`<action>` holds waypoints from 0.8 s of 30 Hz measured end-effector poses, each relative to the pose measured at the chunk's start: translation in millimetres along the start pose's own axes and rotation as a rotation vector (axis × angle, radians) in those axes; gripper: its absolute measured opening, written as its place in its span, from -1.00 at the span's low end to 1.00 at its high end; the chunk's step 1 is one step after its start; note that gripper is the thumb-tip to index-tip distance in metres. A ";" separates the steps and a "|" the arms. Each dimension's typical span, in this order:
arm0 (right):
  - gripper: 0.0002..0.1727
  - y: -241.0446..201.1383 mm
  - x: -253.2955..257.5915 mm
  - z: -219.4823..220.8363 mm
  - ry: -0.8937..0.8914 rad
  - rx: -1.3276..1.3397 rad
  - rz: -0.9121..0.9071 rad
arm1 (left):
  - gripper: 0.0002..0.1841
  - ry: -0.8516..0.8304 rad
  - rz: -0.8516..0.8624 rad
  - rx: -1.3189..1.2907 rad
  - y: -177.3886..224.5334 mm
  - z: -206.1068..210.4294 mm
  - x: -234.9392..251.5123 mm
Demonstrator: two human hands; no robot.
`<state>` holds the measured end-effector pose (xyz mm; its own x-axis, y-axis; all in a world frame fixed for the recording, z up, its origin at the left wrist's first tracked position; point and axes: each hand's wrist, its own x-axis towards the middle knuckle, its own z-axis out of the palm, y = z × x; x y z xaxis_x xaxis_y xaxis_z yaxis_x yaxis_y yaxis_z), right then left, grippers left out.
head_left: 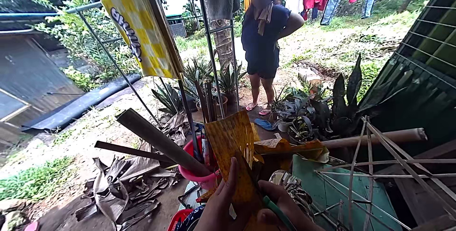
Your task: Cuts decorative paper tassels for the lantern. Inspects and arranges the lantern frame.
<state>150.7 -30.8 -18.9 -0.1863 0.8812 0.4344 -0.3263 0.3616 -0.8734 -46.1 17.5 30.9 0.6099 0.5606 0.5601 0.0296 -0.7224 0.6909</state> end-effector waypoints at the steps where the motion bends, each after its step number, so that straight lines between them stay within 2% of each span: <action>1: -0.54 0.4 0.2 0.1 0.000 0.003 0.009 | 0.06 -0.009 -0.006 -0.006 -0.6 0.0 -0.6; 6: -0.61 3.6 0.4 -1.3 0.015 0.011 -0.001 | 0.07 -0.032 -0.012 -0.012 -3.2 1.7 -2.6; 13: -0.52 -5.3 5.6 -2.5 0.041 0.003 -0.017 | 0.00 -0.091 -0.056 0.031 1.7 9.6 -4.6; 20: -0.61 -2.1 3.9 2.6 0.072 0.025 -0.012 | -0.04 -0.091 -0.064 0.069 7.6 12.4 -10.6; 24: -0.57 -3.2 5.3 3.7 0.086 0.039 -0.041 | -0.08 -0.107 -0.072 0.090 10.7 17.5 -13.8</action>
<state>147.4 -28.4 -12.9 -0.0921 0.8894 0.4478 -0.3678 0.3875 -0.8453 -40.3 -5.1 22.5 0.6845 0.5697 0.4549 0.1442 -0.7175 0.6814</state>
